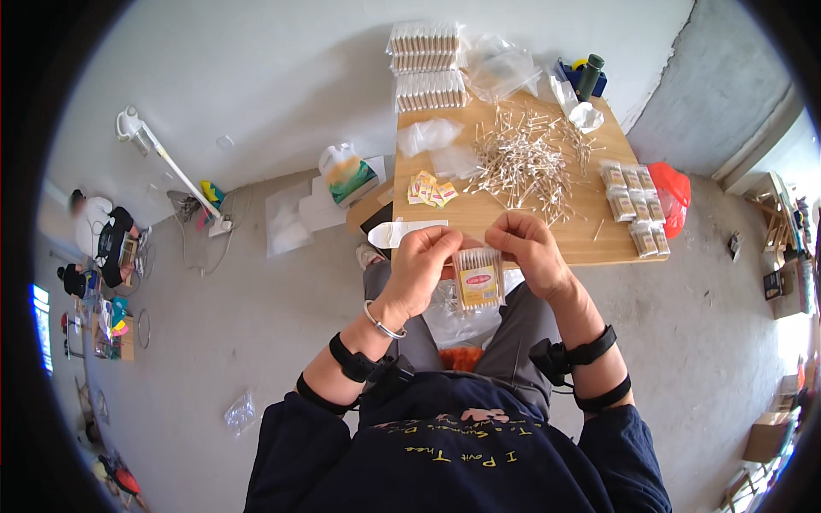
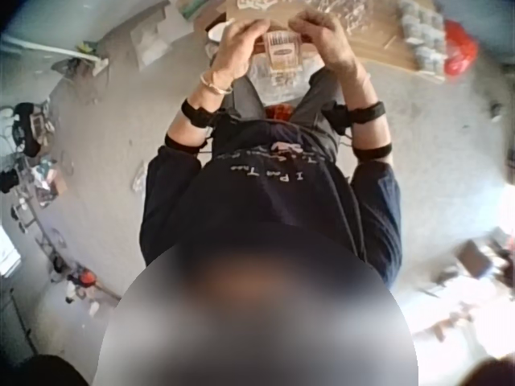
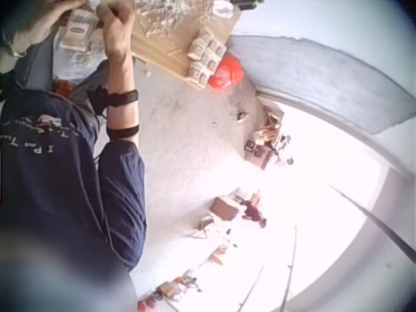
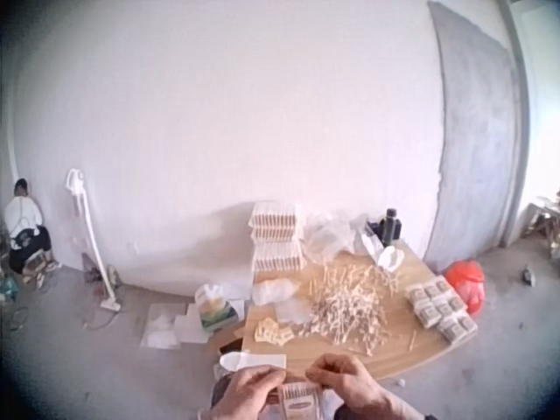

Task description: Packaging cotton swabs into plastic containers and adding labels.

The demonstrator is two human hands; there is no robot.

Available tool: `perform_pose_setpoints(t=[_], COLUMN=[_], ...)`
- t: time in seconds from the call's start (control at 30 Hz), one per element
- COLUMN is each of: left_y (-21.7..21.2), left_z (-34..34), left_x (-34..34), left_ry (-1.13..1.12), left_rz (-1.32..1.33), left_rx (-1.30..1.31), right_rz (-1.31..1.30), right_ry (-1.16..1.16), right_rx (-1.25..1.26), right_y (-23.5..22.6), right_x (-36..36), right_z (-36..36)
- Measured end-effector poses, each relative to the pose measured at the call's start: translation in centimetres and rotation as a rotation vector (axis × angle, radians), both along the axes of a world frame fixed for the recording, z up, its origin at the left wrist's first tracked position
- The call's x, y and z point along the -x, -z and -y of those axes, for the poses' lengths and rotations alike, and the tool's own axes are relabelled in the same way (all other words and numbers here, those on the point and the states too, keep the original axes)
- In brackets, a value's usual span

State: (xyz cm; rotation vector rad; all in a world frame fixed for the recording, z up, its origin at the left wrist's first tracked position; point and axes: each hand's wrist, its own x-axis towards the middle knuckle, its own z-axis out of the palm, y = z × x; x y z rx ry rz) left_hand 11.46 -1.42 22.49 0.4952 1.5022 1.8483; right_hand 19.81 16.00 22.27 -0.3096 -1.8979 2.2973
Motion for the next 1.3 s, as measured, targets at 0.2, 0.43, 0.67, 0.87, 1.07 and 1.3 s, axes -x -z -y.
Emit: perform_pose_setpoints(t=[0.2, 0.43, 0.67, 0.87, 1.07, 1.3], left_y=[1.2, -0.4, -0.5, -1.2, -1.5, -1.3], left_z=[0.4, 1.0, 0.8, 0.9, 0.6, 0.8], left_x=[0.0, -0.9, -0.8, -1.8, -2.4, -2.1], left_ry=[0.08, 0.064, -0.077, -0.045, -0.087, -0.037], left_rz=[0.222, -1.308, -0.985, -0.753, -0.576, -0.713], left_rx=[-0.19, -0.044, -0.131, -0.096, -0.314, -0.391], right_rz=[0.105, 0.107, -0.103, -0.546, -0.539, -0.557], right_ry=[-0.019, -0.034, 0.031, 0.013, 0.027, 0.01], right_rx=[0.257, 0.38, 0.042, -0.409, -0.286, -0.312], right_y=[0.1, 1.6, 0.7, -1.1, -1.8, -2.1], right_x=[0.4, 1.0, -0.8, -2.4, -2.9, -3.2], right_z=[-0.5, -0.6, 0.1, 1.5, 1.8, 1.4])
